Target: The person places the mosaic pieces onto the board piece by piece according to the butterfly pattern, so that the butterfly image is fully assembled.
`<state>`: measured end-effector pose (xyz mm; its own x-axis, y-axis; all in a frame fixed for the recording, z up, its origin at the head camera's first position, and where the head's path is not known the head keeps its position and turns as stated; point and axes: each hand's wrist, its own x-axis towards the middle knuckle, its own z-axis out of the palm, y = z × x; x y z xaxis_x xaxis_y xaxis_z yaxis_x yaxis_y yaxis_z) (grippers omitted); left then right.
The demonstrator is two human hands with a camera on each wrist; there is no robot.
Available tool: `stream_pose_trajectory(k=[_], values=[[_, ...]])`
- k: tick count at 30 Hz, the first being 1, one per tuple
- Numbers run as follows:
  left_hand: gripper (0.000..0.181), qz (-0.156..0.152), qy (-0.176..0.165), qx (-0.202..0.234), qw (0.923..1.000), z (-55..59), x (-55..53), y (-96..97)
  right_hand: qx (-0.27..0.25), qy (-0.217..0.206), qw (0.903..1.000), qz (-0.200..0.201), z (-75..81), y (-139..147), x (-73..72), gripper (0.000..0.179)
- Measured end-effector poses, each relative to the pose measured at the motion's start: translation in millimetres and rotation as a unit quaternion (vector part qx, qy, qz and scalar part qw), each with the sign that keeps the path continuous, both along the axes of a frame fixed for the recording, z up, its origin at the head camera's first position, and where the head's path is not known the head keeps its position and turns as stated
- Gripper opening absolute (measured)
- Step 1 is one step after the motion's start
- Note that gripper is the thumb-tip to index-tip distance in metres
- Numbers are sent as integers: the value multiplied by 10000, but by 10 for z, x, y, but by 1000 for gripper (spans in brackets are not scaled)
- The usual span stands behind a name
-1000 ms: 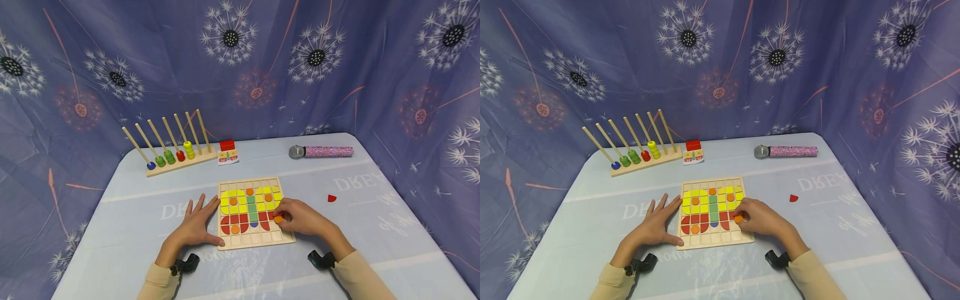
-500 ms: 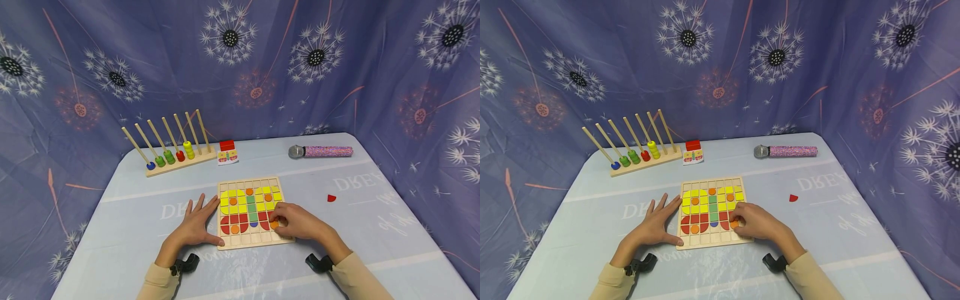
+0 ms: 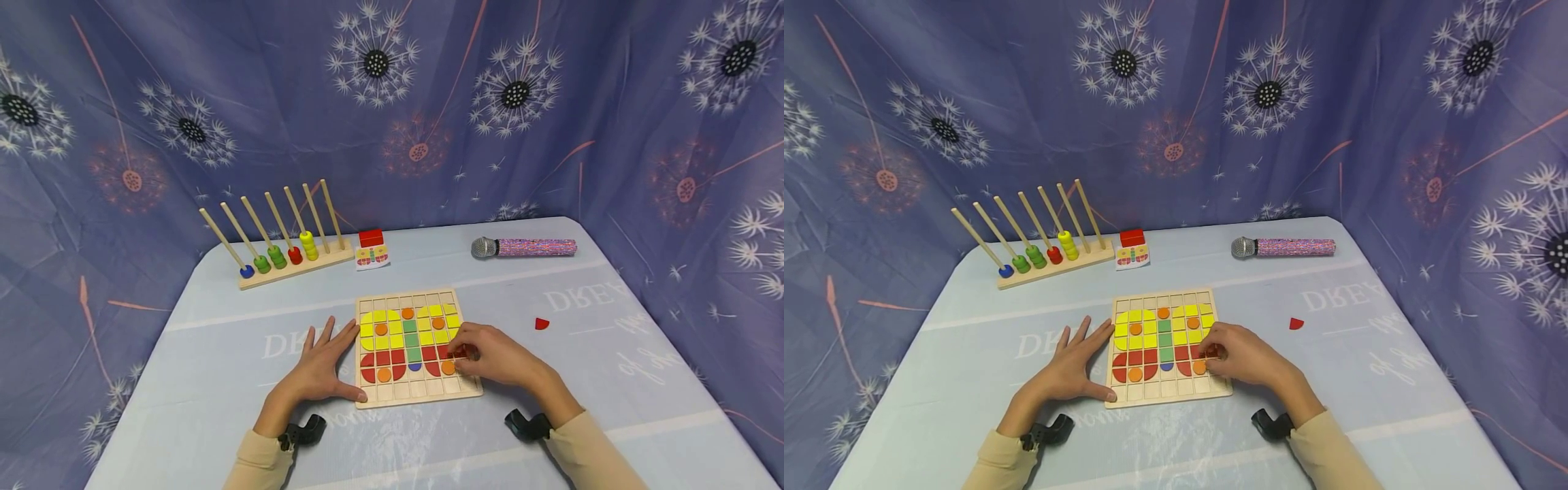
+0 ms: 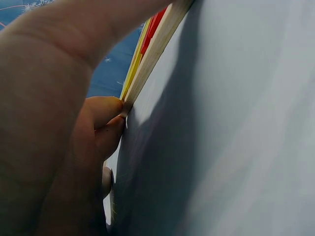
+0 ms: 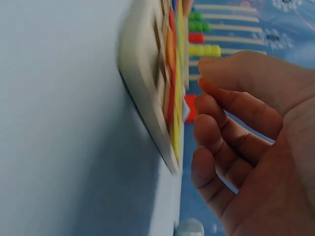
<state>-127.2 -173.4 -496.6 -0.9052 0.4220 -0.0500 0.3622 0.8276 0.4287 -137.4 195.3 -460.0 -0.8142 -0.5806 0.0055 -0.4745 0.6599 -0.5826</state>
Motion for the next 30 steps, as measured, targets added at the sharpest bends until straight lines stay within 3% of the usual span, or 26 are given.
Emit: stream_pose_trajectory(k=[5, 11, 15, 19, 24, 30], values=[[128, 38, -48, -42, 10000, -16, 7, -1, -241, 315, 9986, -359, 63, 276, -89, 20], [128, 17, -20, -36, 10000, -34, 2, -2, -355, 653, 9911, -1107, 45, 757, -191, 24], [128, 12, -26, -25, 10000, -22, -1, 3, -152, 738, 9833, -1657, 17, 1077, -217, 29], [128, -14, 18, -29, 10000, -3, 4, -3, 282, 513, 9758, -2106, 0, 1276, -205, 37], [129, -69, 113, -22, 9999, -2, 3, -9, 464, 340, 9733, -2224, -76, 1366, -190, 34], [129, -77, 144, -13, 9999, -10, 6, -9, 278, 482, 9784, -1991, -160, 1360, -208, 23]])
